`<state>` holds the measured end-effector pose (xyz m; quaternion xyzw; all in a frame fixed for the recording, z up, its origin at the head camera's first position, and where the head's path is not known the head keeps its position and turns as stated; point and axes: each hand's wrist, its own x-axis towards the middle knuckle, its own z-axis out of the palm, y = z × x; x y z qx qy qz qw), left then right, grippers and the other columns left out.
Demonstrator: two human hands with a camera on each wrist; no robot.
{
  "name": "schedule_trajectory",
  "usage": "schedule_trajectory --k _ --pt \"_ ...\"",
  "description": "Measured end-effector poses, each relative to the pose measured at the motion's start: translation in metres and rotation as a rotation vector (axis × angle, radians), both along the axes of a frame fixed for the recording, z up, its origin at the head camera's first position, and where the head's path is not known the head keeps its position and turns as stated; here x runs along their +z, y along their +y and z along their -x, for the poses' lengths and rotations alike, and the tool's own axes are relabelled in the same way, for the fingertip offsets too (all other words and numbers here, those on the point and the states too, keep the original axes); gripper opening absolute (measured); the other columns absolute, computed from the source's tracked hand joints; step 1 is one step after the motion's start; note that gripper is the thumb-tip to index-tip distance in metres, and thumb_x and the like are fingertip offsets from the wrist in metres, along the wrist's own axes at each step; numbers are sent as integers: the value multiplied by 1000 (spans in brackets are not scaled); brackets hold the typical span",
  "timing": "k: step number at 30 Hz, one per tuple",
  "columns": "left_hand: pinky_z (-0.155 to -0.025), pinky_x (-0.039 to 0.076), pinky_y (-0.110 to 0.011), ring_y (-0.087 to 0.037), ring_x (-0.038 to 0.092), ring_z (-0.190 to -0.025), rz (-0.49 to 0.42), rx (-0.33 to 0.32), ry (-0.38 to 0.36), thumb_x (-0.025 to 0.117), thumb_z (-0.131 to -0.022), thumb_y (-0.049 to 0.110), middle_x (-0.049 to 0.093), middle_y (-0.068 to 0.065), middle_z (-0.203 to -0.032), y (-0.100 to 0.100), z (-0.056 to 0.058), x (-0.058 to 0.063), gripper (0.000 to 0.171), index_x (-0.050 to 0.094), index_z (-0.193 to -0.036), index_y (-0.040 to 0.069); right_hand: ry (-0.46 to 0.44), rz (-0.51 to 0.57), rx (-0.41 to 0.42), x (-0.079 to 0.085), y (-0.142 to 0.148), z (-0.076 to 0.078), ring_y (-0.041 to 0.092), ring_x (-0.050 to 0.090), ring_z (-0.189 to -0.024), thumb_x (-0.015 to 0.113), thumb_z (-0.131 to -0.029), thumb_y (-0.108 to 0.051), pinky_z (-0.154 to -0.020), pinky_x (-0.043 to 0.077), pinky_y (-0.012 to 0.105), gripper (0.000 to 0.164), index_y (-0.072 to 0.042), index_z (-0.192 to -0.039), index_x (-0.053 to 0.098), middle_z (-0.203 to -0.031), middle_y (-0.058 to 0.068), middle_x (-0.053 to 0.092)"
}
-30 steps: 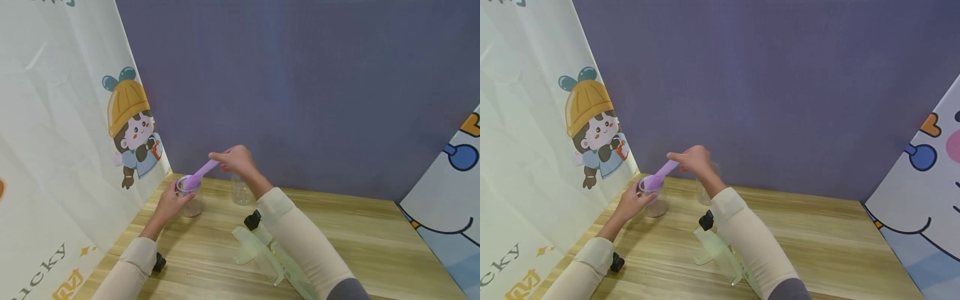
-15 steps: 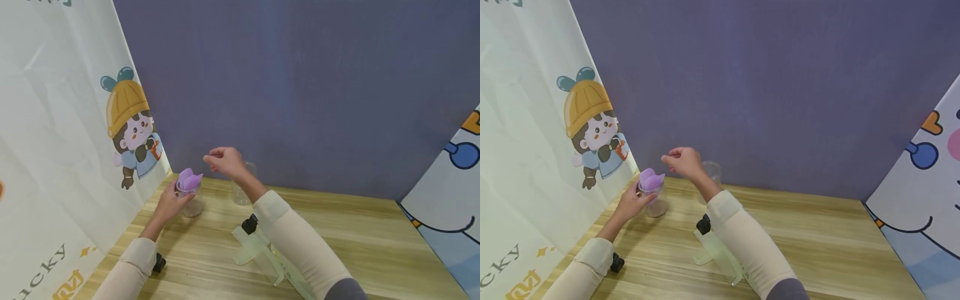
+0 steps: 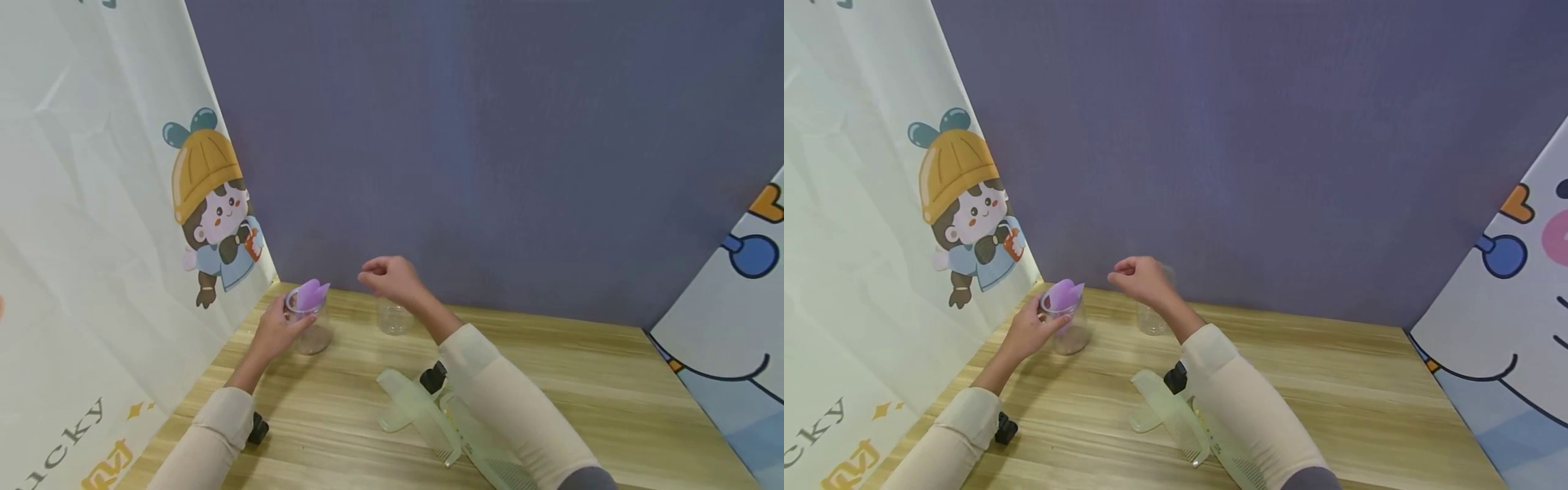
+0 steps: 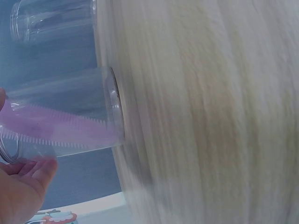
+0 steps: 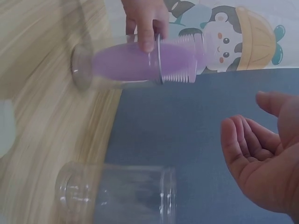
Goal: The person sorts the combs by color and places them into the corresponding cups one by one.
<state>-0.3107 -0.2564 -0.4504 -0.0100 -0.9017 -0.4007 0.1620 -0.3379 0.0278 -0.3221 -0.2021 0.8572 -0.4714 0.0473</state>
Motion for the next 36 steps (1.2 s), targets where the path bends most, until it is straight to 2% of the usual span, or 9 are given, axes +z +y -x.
schedule_trajectory --k 4,8,14,21,25,29,36 --pt "-106 47 -60 -47 55 -125 -3 -2 -6 79 -88 37 55 -32 -135 -1 0 0 83 41 -146 -8 -38 11 16 -5 13 -3 17 74 -86 69 -97 -33 -80 62 34 35 -15 -128 69 -114 4 74" --pt "-107 46 -61 -48 55 -126 -5 -5 -16 79 -88 38 55 -32 -136 -1 1 2 83 41 -146 -8 -34 10 40 -6 26 -5 17 73 -89 68 -98 -31 -83 62 38 36 -12 -129 68 -118 7 73" --pt "-106 45 -62 -48 55 -124 13 -15 -27 79 -87 39 54 -32 -135 1 2 7 85 39 -145 -9 -33 -37 31 -11 49 -6 16 72 -87 68 -98 -32 -80 62 33 39 -12 -132 67 -118 6 73" --pt "-98 50 -60 -45 58 -115 22 -12 6 81 -85 36 56 -31 -127 7 -4 23 76 44 -137 -7 -50 -45 1 -26 75 -8 16 71 -91 68 -98 -28 -78 62 32 38 -8 -131 67 -116 8 73" --pt "-108 43 -64 -50 50 -129 43 -21 5 76 -90 40 47 -36 -142 8 -10 36 87 35 -148 -10 -59 -63 -12 -38 91 -11 15 71 -89 68 -98 -28 -79 62 34 36 -9 -128 69 -116 9 73" --pt "-118 32 -64 -52 38 -141 49 -23 53 72 -92 41 36 -36 -153 9 -15 49 95 22 -155 -11 -67 -75 -18 -48 107 -14 15 71 -86 67 -99 -28 -80 62 36 36 -7 -129 68 -116 11 74" --pt "-118 33 -62 -47 38 -144 19 -33 205 74 -92 41 38 -28 -156 17 -19 71 92 25 -157 -3 -119 -81 18 -64 133 -22 15 70 -92 64 -101 -26 -78 61 34 38 -4 -132 65 -119 14 72"
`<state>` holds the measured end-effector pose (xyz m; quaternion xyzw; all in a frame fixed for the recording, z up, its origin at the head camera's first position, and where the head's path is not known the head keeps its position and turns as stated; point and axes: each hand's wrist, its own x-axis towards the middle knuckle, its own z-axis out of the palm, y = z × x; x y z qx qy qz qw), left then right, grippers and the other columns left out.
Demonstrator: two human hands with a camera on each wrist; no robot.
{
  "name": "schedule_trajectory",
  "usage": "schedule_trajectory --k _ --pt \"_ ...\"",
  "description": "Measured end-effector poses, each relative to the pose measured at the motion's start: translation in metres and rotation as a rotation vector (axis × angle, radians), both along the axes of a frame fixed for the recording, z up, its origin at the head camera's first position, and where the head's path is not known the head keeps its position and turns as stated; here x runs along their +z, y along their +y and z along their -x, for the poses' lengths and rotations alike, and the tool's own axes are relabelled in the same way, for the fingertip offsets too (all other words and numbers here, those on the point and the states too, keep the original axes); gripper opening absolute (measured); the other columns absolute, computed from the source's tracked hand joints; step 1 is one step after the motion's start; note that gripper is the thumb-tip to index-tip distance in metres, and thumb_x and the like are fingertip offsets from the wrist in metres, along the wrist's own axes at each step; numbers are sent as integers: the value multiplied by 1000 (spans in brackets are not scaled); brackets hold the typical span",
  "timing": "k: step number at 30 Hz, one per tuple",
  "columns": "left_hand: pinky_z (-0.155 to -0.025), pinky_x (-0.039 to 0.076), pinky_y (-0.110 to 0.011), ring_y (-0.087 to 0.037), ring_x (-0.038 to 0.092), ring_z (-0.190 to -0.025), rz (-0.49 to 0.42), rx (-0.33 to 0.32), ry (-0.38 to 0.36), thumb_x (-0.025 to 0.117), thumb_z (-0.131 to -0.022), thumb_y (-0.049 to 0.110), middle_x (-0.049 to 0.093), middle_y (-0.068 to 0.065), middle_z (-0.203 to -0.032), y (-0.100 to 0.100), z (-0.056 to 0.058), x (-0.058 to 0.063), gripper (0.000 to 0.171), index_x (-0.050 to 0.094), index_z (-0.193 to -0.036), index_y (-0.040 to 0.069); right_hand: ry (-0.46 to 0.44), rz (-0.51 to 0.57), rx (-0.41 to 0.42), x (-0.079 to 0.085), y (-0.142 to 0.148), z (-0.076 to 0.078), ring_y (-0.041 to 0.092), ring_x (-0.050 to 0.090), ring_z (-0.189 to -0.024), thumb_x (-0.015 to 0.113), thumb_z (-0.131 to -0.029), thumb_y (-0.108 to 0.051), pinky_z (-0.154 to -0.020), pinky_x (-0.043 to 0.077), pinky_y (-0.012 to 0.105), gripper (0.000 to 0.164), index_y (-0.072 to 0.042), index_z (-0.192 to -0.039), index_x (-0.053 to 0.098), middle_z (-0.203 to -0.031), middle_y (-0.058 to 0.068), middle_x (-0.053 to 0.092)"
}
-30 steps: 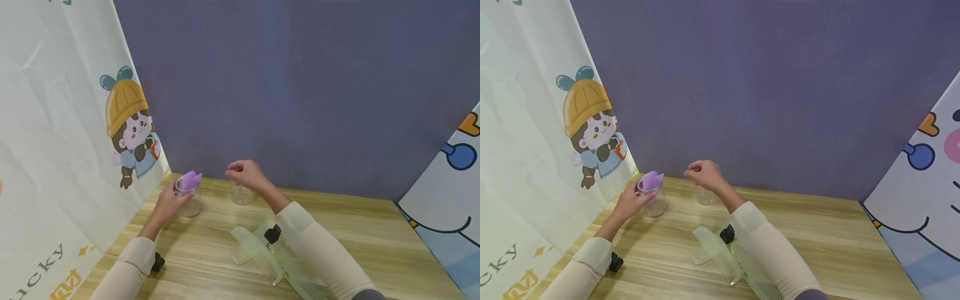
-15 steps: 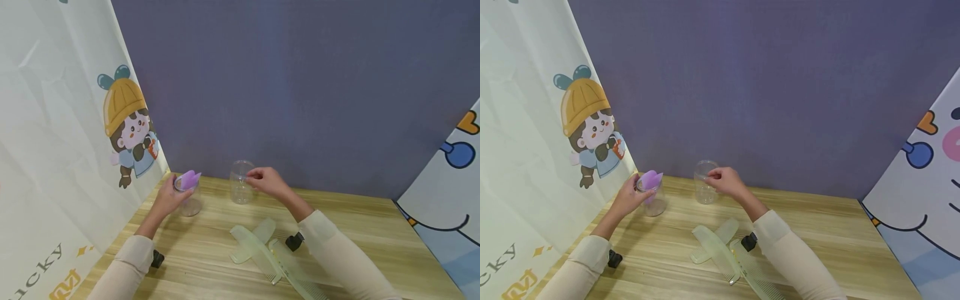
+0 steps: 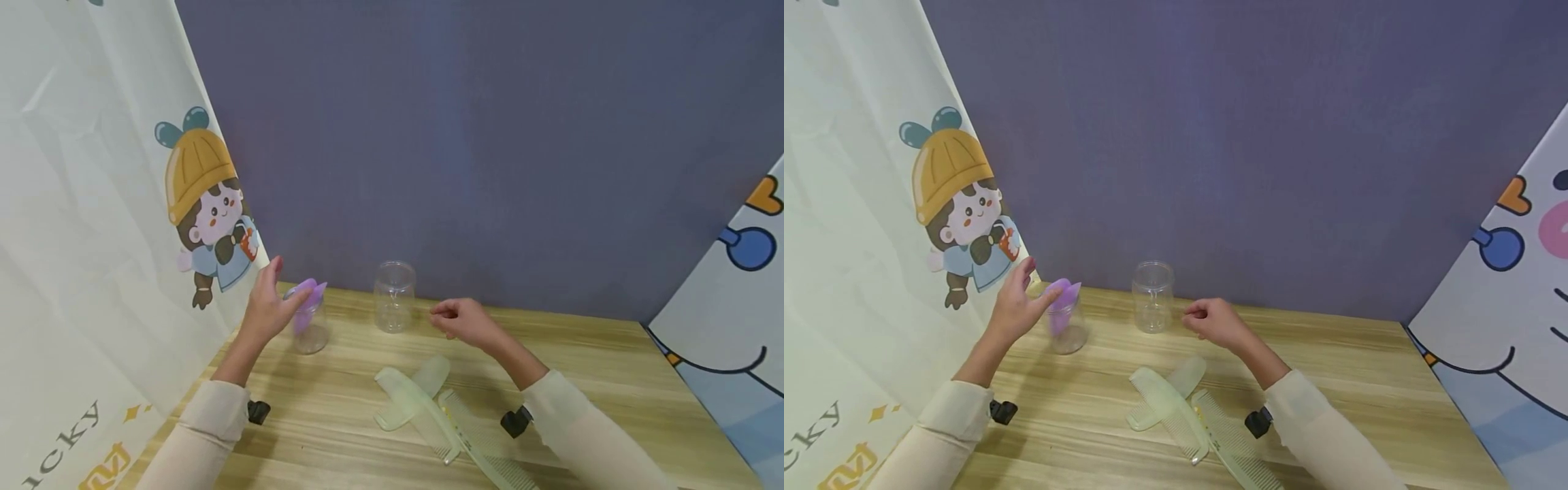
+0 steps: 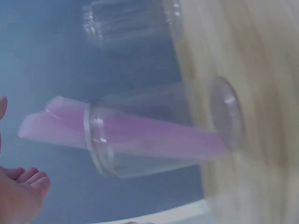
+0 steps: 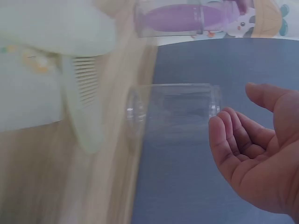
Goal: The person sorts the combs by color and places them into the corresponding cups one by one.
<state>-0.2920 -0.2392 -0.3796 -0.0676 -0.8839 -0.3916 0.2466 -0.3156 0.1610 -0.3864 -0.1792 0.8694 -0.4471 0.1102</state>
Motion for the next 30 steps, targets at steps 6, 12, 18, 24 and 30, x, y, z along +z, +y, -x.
schedule_trajectory --k 6,12,18,24,30 --pt "-119 33 -60 -43 39 -145 -16 -43 85 80 -88 32 41 -25 -156 21 -7 22 92 30 -156 -2 -10 -6 27 -18 18 -13 18 70 -96 66 -99 -24 -80 62 40 40 -1 -131 65 -113 10 73" --pt "-116 40 -55 -40 42 -144 4 -135 87 80 -89 33 41 -23 -156 46 -7 32 90 30 -157 -2 4 -47 48 -35 40 -31 28 70 -99 70 -97 -24 -77 62 41 43 4 -129 65 -107 9 74" --pt "-110 48 -52 -41 43 -144 21 -202 10 78 -90 36 39 -22 -158 71 -2 32 91 30 -157 -2 126 -149 76 -52 54 -48 10 64 -83 73 -91 -20 -68 54 24 37 5 -118 70 -93 2 73" --pt "-119 38 -54 -41 43 -143 100 -198 -72 75 -92 41 42 -24 -156 94 11 22 90 31 -156 -3 152 -192 100 -67 56 -65 4 62 -80 74 -88 -18 -70 53 21 35 4 -115 70 -89 -3 70" --pt "-119 36 -56 -42 41 -145 125 -165 -209 71 -93 46 38 -22 -160 110 25 5 92 26 -159 1 169 -202 120 -76 47 -79 1 61 -77 81 -85 -27 -68 54 21 47 6 -116 68 -86 -5 68"
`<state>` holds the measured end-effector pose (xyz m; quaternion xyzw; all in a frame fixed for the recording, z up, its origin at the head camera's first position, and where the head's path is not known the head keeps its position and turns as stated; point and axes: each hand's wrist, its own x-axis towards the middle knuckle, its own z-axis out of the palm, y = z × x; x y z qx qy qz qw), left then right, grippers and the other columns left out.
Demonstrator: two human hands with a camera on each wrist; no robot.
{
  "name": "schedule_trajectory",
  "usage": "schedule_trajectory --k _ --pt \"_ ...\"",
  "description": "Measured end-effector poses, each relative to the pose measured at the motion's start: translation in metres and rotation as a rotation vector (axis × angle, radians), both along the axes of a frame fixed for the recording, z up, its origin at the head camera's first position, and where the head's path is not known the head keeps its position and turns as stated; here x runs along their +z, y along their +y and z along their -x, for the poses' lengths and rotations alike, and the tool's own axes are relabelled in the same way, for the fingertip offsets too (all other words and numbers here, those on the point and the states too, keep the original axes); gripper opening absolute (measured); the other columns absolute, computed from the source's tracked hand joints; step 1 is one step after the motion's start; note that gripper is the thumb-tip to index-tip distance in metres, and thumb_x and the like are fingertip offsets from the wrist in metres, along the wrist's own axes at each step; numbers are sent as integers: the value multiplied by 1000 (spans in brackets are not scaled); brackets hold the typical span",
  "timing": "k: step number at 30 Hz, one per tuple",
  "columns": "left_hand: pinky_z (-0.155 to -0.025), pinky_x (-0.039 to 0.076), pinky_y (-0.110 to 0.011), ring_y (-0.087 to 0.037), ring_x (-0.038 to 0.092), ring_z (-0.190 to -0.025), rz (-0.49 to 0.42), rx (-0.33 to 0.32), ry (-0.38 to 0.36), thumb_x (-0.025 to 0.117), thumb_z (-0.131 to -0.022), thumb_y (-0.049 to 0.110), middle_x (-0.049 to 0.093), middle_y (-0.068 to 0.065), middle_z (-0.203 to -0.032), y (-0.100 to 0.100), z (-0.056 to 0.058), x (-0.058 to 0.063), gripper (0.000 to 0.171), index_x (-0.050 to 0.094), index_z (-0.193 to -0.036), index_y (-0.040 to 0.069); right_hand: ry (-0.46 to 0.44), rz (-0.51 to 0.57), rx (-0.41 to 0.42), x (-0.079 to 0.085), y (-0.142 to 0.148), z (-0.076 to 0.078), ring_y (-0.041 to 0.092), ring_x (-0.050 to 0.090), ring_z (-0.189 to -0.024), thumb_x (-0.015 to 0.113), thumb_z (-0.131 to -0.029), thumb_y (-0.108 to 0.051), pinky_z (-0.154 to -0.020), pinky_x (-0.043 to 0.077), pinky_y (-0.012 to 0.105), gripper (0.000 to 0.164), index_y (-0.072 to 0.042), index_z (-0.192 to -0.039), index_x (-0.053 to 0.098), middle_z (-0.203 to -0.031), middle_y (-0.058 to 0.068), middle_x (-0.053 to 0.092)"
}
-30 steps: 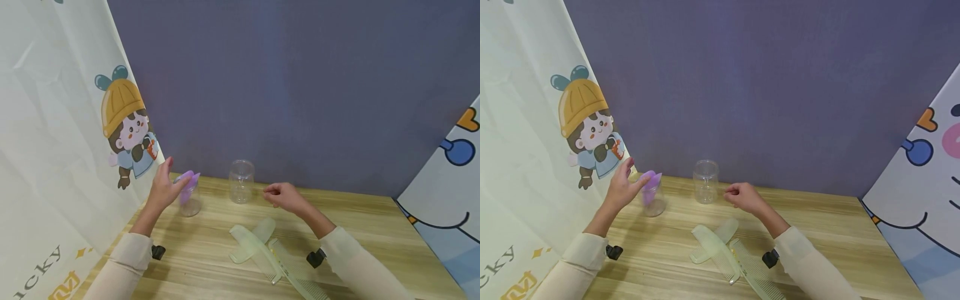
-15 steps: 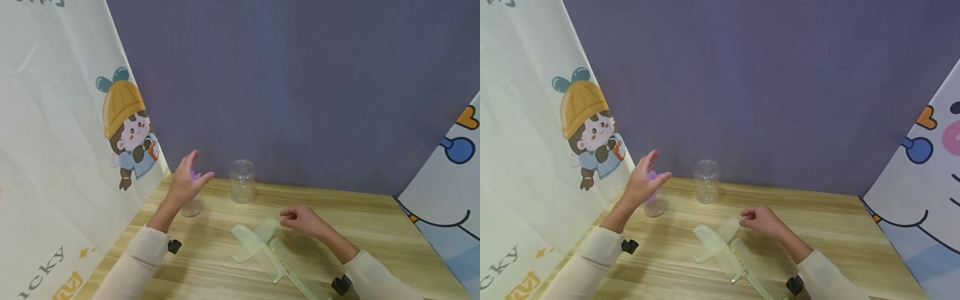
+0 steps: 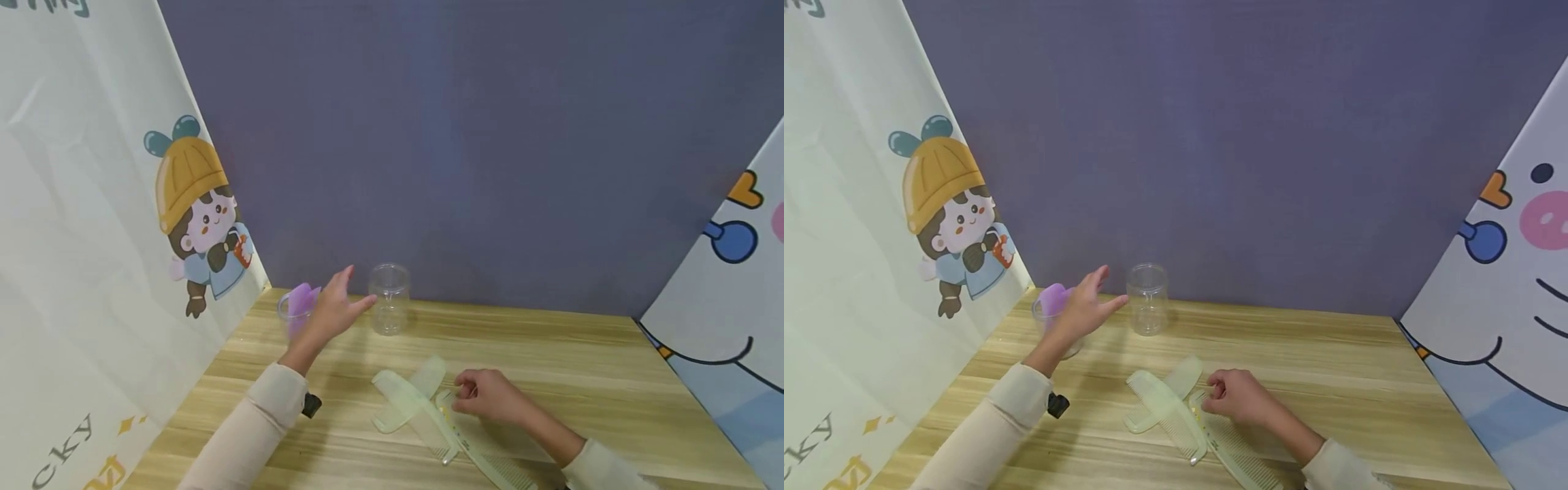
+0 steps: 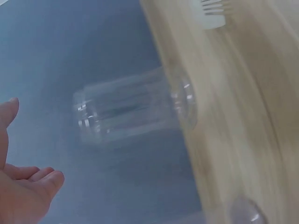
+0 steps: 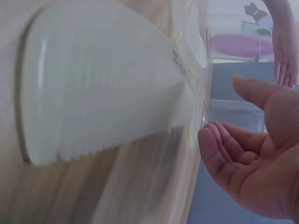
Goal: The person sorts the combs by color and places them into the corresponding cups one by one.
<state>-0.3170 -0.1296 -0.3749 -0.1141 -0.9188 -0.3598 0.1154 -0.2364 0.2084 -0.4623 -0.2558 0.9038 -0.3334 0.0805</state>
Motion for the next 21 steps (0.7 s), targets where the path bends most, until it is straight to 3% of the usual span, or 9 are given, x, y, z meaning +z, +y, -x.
schedule_trajectory --k 7,13,21 --pt "-121 30 -61 -45 32 -150 -30 39 -77 71 -91 52 28 -24 -165 5 18 -23 99 22 -161 2 52 -17 19 -6 -10 -11 -4 51 -66 83 -81 -25 -61 48 20 46 6 -112 68 -80 -6 63" --pt "-120 30 -63 -50 32 -148 -76 52 -111 73 -89 52 25 -30 -163 9 33 -39 104 19 -160 -2 88 -80 8 -13 -18 -21 -2 47 -62 85 -78 -32 -59 45 19 51 3 -111 70 -80 -7 62" --pt "-121 26 -63 -50 28 -150 -115 79 -120 74 -90 47 22 -31 -164 15 44 -53 103 18 -160 -4 231 -120 -21 -23 -27 -29 -4 41 -65 90 -70 -35 -59 42 20 50 -3 -102 70 -75 -9 55"
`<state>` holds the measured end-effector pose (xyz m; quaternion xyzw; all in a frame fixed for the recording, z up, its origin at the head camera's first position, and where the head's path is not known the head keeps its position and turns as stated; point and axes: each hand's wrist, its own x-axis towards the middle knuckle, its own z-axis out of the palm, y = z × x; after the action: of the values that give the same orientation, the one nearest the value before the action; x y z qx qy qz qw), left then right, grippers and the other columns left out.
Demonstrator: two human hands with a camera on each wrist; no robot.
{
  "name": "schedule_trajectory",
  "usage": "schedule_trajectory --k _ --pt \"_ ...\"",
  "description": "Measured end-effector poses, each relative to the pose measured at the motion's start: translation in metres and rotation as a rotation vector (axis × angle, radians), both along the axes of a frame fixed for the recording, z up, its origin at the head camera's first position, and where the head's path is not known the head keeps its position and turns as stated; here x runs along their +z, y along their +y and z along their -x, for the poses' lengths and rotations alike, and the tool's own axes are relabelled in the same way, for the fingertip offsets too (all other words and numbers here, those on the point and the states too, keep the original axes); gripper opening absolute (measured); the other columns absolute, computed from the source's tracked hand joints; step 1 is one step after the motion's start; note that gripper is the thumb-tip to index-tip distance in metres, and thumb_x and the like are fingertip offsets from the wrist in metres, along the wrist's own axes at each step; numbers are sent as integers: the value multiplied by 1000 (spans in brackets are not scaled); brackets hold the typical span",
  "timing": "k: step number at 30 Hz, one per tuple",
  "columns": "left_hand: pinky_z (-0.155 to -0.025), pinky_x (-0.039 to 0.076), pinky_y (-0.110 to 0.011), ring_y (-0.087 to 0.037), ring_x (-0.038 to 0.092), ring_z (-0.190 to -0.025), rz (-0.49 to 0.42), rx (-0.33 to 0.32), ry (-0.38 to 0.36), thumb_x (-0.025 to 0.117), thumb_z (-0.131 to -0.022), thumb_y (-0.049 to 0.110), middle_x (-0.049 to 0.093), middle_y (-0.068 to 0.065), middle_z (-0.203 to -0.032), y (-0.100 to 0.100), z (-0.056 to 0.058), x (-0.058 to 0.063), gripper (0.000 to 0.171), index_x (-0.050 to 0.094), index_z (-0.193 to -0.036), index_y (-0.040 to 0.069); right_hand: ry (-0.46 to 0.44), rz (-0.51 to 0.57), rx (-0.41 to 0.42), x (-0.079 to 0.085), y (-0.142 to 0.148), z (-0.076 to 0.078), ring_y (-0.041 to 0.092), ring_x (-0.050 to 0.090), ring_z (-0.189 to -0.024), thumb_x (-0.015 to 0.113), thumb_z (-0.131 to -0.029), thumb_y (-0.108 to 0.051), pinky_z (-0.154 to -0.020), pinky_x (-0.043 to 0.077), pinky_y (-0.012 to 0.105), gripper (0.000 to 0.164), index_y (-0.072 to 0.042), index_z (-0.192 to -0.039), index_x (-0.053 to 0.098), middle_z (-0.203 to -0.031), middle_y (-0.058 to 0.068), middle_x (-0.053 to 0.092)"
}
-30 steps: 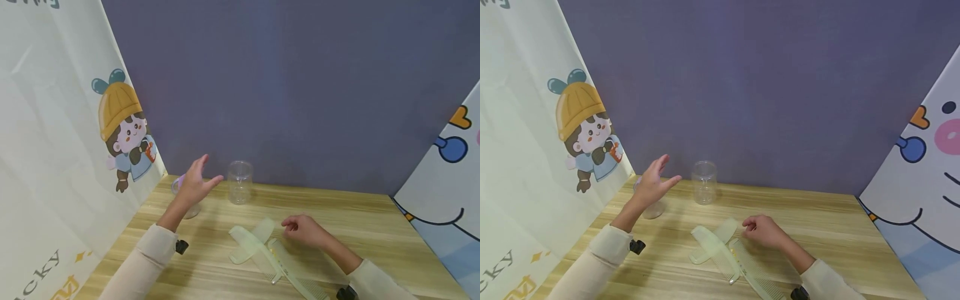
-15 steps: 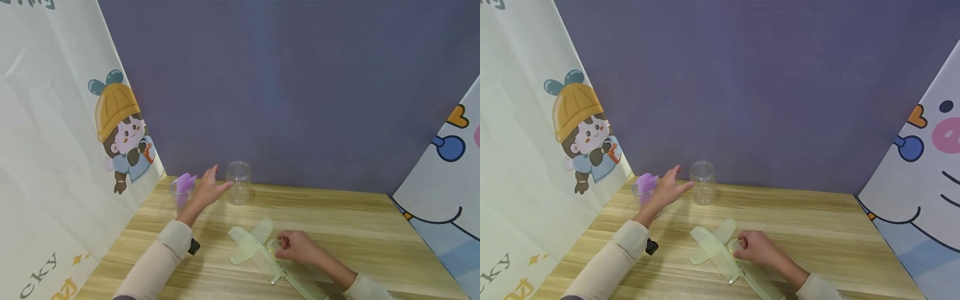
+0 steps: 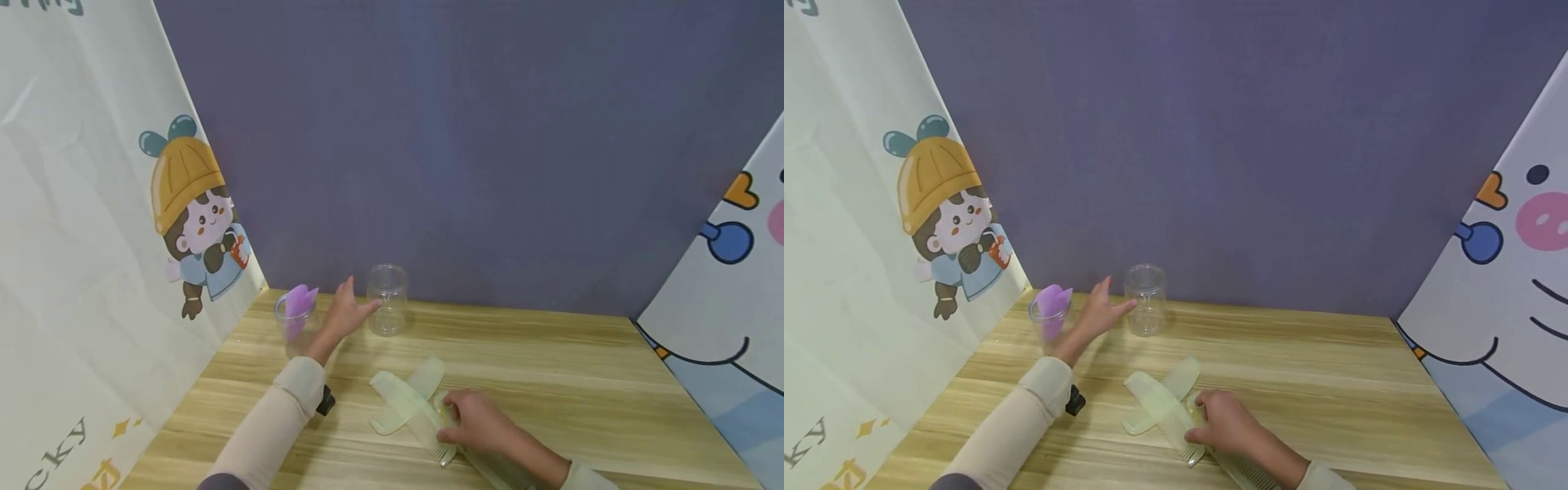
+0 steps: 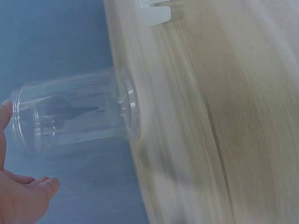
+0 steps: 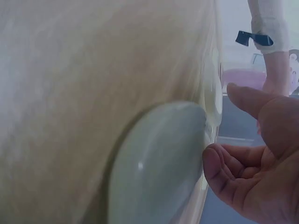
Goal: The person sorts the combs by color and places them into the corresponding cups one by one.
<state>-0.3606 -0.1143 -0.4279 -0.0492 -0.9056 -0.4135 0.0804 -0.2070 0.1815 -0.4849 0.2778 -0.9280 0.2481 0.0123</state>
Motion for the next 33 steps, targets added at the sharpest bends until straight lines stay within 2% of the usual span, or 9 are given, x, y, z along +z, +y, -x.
schedule_trajectory --k 4,8,12,15,19,21,24,28,33 --pt "-121 24 -64 -49 26 -151 -20 -5 -5 74 -90 48 20 -30 -165 4 4 -3 104 17 -160 -4 -13 -8 -18 1 -6 -4 -1 40 -64 91 -67 -36 -56 39 19 47 -5 -94 68 -73 -9 53" --pt "-121 25 -65 -49 26 -151 -47 -10 -5 74 -89 48 20 -30 -165 9 7 -4 105 16 -160 -3 2 -78 -28 4 -10 -10 7 52 -72 93 -63 -45 -61 49 25 57 -5 -94 67 -83 -4 61" --pt "-121 26 -64 -50 27 -150 -70 -7 -2 76 -88 48 21 -30 -164 15 10 -4 107 16 -160 -3 -15 -143 -34 5 -13 -17 21 64 -88 93 -62 -54 -77 59 38 79 3 -112 67 -102 7 65" --pt "-121 27 -64 -50 29 -149 -73 0 -1 77 -87 48 23 -31 -164 19 12 -6 108 17 -160 -4 -32 -168 -49 4 -14 -21 21 63 -89 92 -62 -56 -79 58 42 84 2 -116 65 -105 9 63" --pt "-119 31 -64 -51 33 -147 -70 9 11 78 -85 50 27 -32 -162 23 16 -9 109 19 -159 -5 -12 -183 -71 2 -16 -24 21 62 -90 93 -63 -52 -80 58 42 79 1 -114 64 -106 10 62" --pt "-118 33 -63 -51 36 -145 -70 13 22 78 -85 50 30 -32 -160 25 17 -9 109 20 -159 -5 0 -184 -83 1 -17 -25 28 66 -95 93 -64 -45 -83 59 46 75 3 -114 64 -110 15 64" --pt "-118 34 -62 -51 39 -144 -72 15 37 79 -85 48 33 -33 -158 28 18 -9 108 22 -158 -7 16 -180 -97 1 -17 -24 31 67 -95 92 -66 -36 -82 60 46 68 5 -113 65 -109 17 65" --pt "-118 34 -62 -51 38 -144 -86 17 43 80 -84 47 33 -34 -157 29 21 -10 108 22 -158 -7 39 -166 -109 0 -16 -22 27 67 -90 90 -65 -29 -77 60 41 60 4 -109 66 -101 12 67" --pt "-119 33 -60 -50 37 -145 -109 29 30 81 -83 49 32 -33 -158 30 25 -13 110 21 -158 -5 -39 -108 -135 1 -14 -17 20 64 -89 87 -64 -24 -74 58 38 55 2 -108 67 -101 10 66"
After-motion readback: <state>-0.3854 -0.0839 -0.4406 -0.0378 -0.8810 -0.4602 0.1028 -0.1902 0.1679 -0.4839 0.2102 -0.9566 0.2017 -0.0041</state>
